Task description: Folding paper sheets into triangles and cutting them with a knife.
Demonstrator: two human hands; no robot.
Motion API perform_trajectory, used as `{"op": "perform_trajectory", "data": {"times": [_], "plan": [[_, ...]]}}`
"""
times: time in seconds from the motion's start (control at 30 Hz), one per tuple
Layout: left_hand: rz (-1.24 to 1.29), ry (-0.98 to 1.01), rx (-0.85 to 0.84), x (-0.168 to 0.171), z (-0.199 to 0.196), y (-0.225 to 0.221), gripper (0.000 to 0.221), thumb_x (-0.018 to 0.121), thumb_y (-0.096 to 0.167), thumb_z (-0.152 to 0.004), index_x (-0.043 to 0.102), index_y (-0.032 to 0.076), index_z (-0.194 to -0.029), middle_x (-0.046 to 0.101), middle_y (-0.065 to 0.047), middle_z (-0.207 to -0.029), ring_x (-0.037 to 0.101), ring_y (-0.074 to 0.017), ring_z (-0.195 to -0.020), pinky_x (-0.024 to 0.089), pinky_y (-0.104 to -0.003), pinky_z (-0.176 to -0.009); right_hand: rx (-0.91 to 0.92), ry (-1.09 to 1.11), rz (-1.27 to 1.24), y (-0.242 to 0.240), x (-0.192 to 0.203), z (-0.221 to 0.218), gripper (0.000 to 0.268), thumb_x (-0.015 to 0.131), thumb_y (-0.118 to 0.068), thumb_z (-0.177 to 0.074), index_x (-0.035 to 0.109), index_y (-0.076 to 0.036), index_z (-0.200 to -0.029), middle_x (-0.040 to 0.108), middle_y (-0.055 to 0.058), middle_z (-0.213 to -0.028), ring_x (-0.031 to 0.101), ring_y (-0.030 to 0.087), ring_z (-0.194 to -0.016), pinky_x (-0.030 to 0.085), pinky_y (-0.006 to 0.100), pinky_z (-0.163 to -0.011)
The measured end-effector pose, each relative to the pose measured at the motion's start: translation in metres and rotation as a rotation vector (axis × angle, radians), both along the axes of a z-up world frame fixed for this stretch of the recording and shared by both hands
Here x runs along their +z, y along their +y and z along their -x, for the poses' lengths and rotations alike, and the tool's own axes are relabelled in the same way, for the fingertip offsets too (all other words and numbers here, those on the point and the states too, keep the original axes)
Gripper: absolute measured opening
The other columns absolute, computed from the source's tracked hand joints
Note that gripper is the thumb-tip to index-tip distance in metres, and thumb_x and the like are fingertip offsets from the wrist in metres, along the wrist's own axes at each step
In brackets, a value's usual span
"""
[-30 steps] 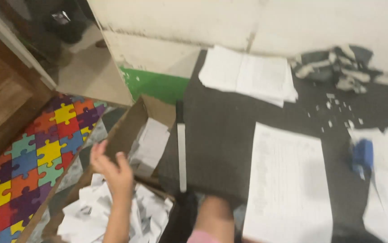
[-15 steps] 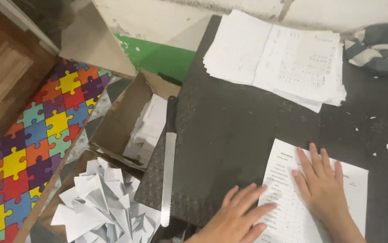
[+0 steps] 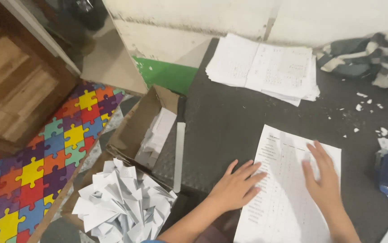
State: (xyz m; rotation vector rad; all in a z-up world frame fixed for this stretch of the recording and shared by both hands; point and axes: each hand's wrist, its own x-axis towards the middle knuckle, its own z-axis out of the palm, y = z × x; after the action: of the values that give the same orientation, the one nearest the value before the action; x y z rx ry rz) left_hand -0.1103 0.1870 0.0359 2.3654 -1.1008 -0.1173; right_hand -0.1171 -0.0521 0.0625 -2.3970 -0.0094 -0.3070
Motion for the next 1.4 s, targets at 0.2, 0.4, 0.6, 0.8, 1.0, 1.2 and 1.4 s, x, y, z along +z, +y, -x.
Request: {"op": "perform_trajectory", "data": {"times": [0.2,0.4,0.6,0.8,1.0,1.2,1.4], "plan": [[0.347,-0.107,0.17,-0.021,0.016,0.004,0.02,0.044,0.021,-0.093,0.054,0.004,-0.09,0.054,-0.011,-0.096,0.055,-0.0308,-0.083,0.04,-0.044,-0.075,-0.312,-0.087,-0.403,-0.001,0.009,0.168,0.039,0.048,-0.016,-0.096,0.049,0.006,-0.128,0.051,0.016,-0.131,0.047,0.024,-0.121,0.037,0.035,-0.101],[0.705,-0.144,0.277,-0.008,0.055,0.023,0.029,0.036,0.025,-0.097,0.041,0.006,-0.076,0.041,-0.007,-0.072,0.044,-0.0259,-0.063,0.035,-0.04,-0.059,-0.477,0.027,-0.277,0.026,0.006,0.277,0.028,0.04,-0.014,-0.102,0.063,-0.006,-0.116,0.064,0.012,-0.103,0.058,0.02,-0.106,0.04,0.036,-0.098],[1.095,-0.199,0.113,-0.003,0.176,0.022,0.026,0.05,0.01,-0.092,0.042,0.009,-0.067,0.039,-0.002,-0.064,0.038,-0.0148,-0.061,0.03,-0.029,-0.058,-0.161,-0.142,-0.275,0.052,-0.056,0.312,0.026,0.041,-0.011,-0.107,0.06,0.003,-0.118,0.066,0.014,-0.101,0.063,0.021,-0.086,0.048,0.03,-0.085],[1.04,0.183,0.063,-0.05,0.236,0.005,0.029,0.037,0.016,-0.101,0.039,0.009,-0.073,0.042,-0.004,-0.071,0.042,-0.0185,-0.069,0.035,-0.033,-0.067,-0.045,-0.053,-0.513,0.129,-0.034,0.309,0.027,0.052,-0.014,-0.09,0.066,-0.002,-0.11,0.072,0.01,-0.103,0.067,0.016,-0.093,0.05,0.026,-0.087],[1.047,0.48,0.082,-0.06,0.269,0.0,0.025,0.036,0.032,-0.102,0.04,0.013,-0.087,0.049,-0.001,-0.082,0.046,-0.01,-0.075,0.04,-0.027,-0.072,-0.074,-0.114,-0.584,0.151,-0.024,0.331,0.031,0.052,-0.014,-0.089,0.061,-0.001,-0.116,0.067,0.011,-0.11,0.063,0.017,-0.1,0.053,0.029,-0.085],[1.092,0.632,0.176,-0.07,0.279,-0.002,0.01,0.064,0.02,-0.089,0.058,0.012,-0.086,0.057,0.002,-0.07,0.052,-0.0046,-0.057,0.046,-0.018,-0.056,-0.178,-0.138,-0.286,0.128,-0.046,0.344,0.028,0.057,-0.024,-0.089,0.064,-0.008,-0.112,0.067,0.005,-0.104,0.062,0.015,-0.087,0.046,0.026,-0.076],[0.866,0.578,0.348,-0.086,0.28,-0.007,0.018,0.076,0.03,-0.075,0.069,0.017,-0.085,0.058,-0.001,-0.069,0.05,-0.0096,-0.063,0.042,-0.021,-0.056,-0.162,-0.165,-0.491,0.129,-0.053,0.348,0.017,0.061,-0.007,-0.091,0.066,-0.003,-0.106,0.069,0.013,-0.089,0.064,0.017,-0.087,0.05,0.036,-0.083]]}}
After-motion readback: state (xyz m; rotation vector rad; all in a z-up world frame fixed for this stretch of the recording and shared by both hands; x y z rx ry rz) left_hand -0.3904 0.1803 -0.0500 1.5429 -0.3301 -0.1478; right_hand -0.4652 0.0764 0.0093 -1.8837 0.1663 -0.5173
